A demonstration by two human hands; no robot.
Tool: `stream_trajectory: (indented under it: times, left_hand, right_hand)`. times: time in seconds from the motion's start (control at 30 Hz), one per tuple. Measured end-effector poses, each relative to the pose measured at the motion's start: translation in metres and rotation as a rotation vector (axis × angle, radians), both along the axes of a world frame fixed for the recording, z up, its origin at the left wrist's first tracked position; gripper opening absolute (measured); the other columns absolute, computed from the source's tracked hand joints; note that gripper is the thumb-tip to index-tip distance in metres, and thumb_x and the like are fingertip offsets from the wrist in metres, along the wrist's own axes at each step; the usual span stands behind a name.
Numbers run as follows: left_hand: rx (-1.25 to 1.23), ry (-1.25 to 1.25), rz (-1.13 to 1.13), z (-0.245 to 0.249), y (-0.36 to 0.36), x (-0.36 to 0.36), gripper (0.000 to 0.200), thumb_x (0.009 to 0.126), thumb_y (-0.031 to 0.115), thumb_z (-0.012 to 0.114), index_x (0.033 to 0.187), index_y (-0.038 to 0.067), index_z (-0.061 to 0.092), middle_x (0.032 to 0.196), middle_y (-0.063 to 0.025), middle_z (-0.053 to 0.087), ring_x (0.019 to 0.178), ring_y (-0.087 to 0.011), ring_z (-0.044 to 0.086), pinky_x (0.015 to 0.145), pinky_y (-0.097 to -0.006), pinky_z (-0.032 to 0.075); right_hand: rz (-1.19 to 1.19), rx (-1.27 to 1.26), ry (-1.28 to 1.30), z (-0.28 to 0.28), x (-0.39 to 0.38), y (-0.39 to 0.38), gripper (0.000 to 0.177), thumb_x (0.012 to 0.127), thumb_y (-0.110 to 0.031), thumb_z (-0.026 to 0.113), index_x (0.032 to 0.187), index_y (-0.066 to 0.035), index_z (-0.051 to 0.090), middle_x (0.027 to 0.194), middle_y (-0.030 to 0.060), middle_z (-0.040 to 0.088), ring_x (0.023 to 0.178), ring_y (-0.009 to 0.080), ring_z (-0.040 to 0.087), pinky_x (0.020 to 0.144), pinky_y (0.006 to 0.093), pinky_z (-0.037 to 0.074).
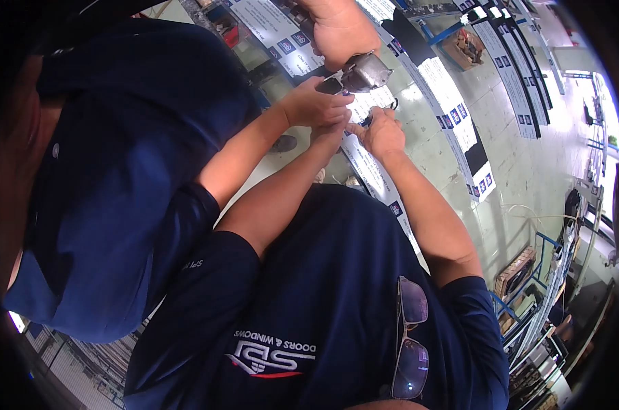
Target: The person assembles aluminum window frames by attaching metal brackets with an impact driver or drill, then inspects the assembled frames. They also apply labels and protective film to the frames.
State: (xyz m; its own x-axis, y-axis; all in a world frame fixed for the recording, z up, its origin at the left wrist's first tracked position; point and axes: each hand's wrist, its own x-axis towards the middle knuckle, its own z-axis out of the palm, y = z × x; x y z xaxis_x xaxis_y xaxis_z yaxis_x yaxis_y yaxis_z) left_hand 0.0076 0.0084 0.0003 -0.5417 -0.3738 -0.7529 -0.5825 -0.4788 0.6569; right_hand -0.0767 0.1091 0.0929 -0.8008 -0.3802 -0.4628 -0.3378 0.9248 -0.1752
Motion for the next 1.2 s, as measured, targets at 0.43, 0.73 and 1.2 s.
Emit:
stream_trajectory:
  times: [0.43, 0.73, 1.2]
  left_hand:
    - [-0.092, 0.088, 0.010, 0.006, 0.002, 0.002, 0.070, 0.086, 0.057, 0.075, 0.138, 0.014, 0.056, 0.130, -0.0035, 0.062, 0.111, -0.0178, 0.061, 0.085, -0.0356, 0.055]
    - [-0.010, 0.129, 0.025, 0.004, 0.002, 0.002, 0.071, 0.087, 0.055, 0.074, 0.139, 0.011, 0.056, 0.131, -0.0059, 0.062, 0.112, -0.0190, 0.061, 0.089, -0.0351, 0.053]
    - [-0.107, 0.181, 0.118, -0.008, 0.009, -0.002, 0.071, 0.088, 0.057, 0.071, 0.138, 0.010, 0.051, 0.125, -0.0054, 0.065, 0.108, -0.0193, 0.063, 0.086, -0.0367, 0.053]
  right_hand:
    - [-0.001, 0.007, -0.013, -0.001, -0.001, 0.000, 0.075, 0.080, -0.062, 0.076, 0.126, -0.005, 0.060, 0.135, 0.0196, 0.054, 0.122, 0.0436, 0.055, 0.098, 0.0504, 0.051]
    - [-0.014, -0.011, -0.007, 0.000, 0.000, 0.000, 0.073, 0.080, -0.060, 0.077, 0.125, -0.005, 0.061, 0.136, 0.0187, 0.054, 0.123, 0.0428, 0.054, 0.100, 0.0496, 0.050]
    - [-0.046, -0.060, 0.043, -0.001, 0.004, 0.003, 0.071, 0.078, -0.059, 0.079, 0.123, -0.006, 0.063, 0.134, 0.0181, 0.055, 0.124, 0.0422, 0.054, 0.100, 0.0494, 0.049]
